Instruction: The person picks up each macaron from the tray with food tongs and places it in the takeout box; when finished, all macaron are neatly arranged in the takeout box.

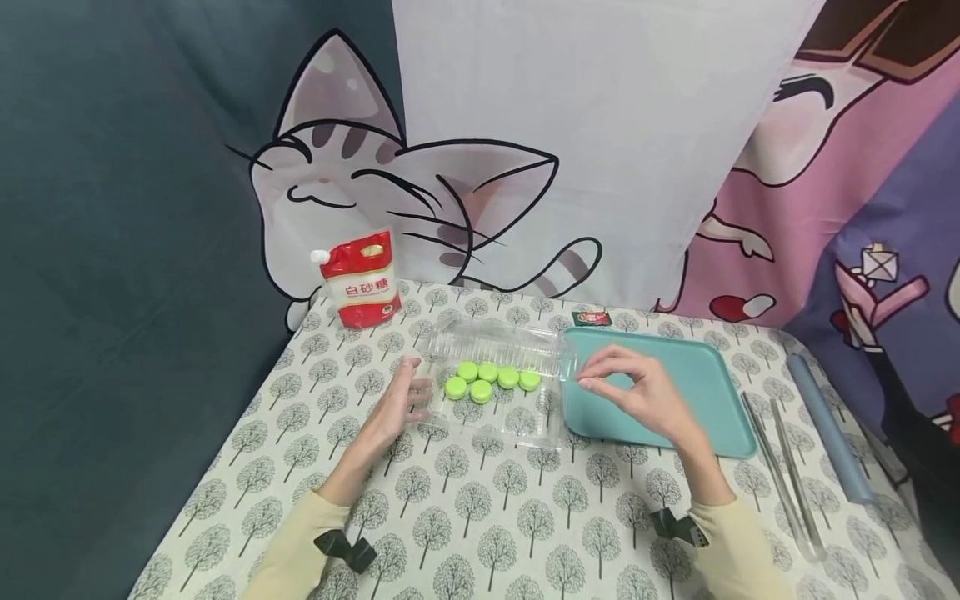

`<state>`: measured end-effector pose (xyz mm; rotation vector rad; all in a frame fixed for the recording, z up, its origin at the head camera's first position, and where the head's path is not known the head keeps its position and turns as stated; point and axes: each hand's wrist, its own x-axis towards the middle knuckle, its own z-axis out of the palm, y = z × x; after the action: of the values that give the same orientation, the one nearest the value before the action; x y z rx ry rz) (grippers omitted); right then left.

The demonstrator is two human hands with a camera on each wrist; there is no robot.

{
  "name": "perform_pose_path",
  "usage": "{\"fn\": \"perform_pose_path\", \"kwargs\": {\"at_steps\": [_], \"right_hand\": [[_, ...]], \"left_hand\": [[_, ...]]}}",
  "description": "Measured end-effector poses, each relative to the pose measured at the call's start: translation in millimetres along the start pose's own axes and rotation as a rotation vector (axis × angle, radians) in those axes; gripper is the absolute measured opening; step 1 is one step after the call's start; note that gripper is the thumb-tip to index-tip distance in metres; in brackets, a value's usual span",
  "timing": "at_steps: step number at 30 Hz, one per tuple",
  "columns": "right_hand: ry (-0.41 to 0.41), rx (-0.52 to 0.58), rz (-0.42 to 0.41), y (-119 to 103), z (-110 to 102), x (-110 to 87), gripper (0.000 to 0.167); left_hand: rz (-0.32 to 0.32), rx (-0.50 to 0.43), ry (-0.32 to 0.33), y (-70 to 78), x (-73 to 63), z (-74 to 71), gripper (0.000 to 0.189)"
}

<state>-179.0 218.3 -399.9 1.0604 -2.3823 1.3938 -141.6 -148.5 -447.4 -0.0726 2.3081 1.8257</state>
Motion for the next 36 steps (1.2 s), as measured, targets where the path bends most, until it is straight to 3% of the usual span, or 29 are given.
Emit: {"fn": "perform_pose_path", "kwargs": {"at_steps": [6,14,22,31,36], "right_hand": [[-0.004,-0.059,-0.011,-2,9,-13.4,0.021],[0.001,-0.131,0.122,-1,20,-35.4,0.022],[-0.003,-0.172,0.144,6,32,-46.9,0.023],[-0.081,-0.163,0.196,12,42,-53.4,0.017],[-0.083,-0.140,0.262,11,49,-58.4,0.011]], "left_hand": [[-0.031,-0.025,0.010,1.9,-6.3,-2.9,0.081],[-0.030,-0.042,-0.002,-5.3,-13.1,-4.0,0.075],[-0.041,-0.142,0.064,-14.6,-17.4,3.1,0.057],[0.000,-0.179,0.107,-24.1,-16.3,7.2,0.053],[-0.022,-0.151,0.100,-33.1,-16.3,8.0,0.055]]}}
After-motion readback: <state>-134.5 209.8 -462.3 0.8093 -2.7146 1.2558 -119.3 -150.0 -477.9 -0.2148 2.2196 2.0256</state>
